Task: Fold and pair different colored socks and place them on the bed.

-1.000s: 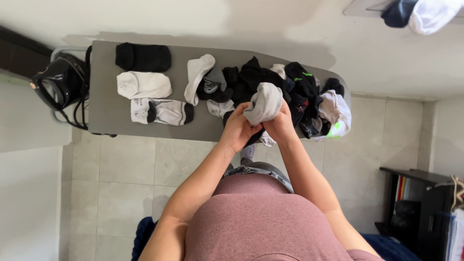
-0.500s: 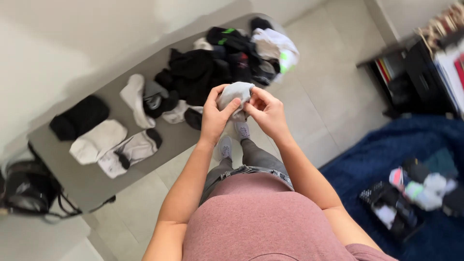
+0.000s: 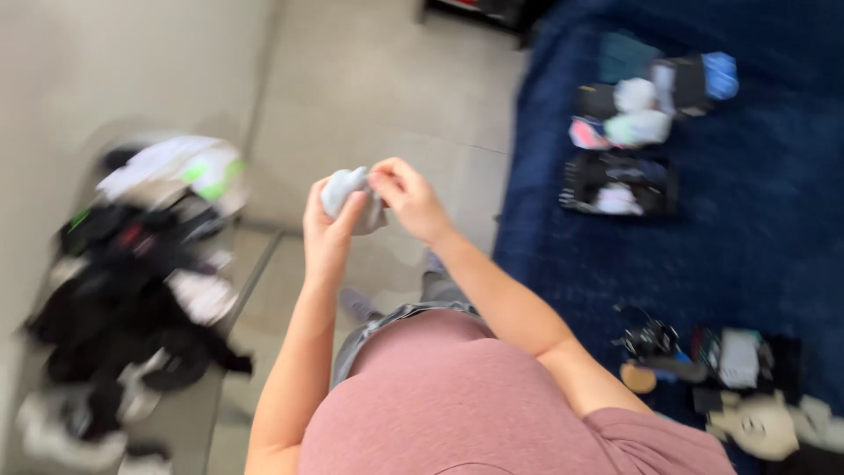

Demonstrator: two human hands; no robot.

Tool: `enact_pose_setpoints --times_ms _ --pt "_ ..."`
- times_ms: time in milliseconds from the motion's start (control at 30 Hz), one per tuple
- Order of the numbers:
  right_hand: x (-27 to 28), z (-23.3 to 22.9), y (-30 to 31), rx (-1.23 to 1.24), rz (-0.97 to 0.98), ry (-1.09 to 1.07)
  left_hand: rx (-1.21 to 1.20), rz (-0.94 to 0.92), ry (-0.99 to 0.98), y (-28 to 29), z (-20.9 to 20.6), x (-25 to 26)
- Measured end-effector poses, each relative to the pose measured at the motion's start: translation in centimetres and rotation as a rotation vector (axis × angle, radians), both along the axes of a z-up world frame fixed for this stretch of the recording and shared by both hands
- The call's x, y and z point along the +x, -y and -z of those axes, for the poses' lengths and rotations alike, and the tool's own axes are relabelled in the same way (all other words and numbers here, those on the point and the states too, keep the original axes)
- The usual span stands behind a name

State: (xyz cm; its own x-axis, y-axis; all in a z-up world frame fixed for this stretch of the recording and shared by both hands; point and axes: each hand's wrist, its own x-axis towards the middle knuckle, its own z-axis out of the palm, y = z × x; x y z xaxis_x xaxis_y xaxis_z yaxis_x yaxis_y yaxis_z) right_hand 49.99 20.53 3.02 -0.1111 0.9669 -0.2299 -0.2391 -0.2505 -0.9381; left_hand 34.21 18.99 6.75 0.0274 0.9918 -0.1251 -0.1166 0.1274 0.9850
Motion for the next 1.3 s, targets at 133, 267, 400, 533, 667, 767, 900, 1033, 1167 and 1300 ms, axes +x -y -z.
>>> enact_pose_setpoints --times_ms 133,267,400,533,667,767,900,1033,1167,1300 --pt "8.0 -1.3 -1.4 0.109 0.282 0.28 -0.028 -0.024 -0.081 -4.0 3.9 10.8" --pt "15.2 0.1 -2.6 0.186 0.461 0.446 0.052 0.029 -0.231 -6.5 5.6 20.4" --pt "20.1 3.2 -4.5 -0.015 0.563 0.446 0.108 0.047 -0.459 -8.8 6.0 27.9" --pt "23.4 7.8 -6.3 -0.216 0.696 0.337 -0.043 0.12 -0.515 -11.3 7.6 33.1" --pt "27.6 11.8 -7.6 -0.236 0.834 0.206 -0.022 0.247 -0.478 -14.3 9.6 37.3" --pt "31.3 12.3 -8.8 -0.215 0.868 -0.001 -0.023 0.319 -0.425 -17.5 10.9 40.4" --pt "36.4 12.4 -9.1 -0.231 0.881 -0.283 -0.088 0.47 -0.338 -21.6 9.8 44.8" --pt "41.7 17.9 -7.6 -0.294 1.075 -0.496 -0.227 0.672 -0.338 -23.1 11.1 48.1" --pt "48.0 27.9 -7.6 -0.395 1.244 -0.497 -0.258 0.76 -0.376 -23.7 12.9 49.7" --pt "51.4 41.0 -7.0 -0.615 1.395 -0.241 -0.402 0.715 -0.452 -23.5 15.7 50.1"
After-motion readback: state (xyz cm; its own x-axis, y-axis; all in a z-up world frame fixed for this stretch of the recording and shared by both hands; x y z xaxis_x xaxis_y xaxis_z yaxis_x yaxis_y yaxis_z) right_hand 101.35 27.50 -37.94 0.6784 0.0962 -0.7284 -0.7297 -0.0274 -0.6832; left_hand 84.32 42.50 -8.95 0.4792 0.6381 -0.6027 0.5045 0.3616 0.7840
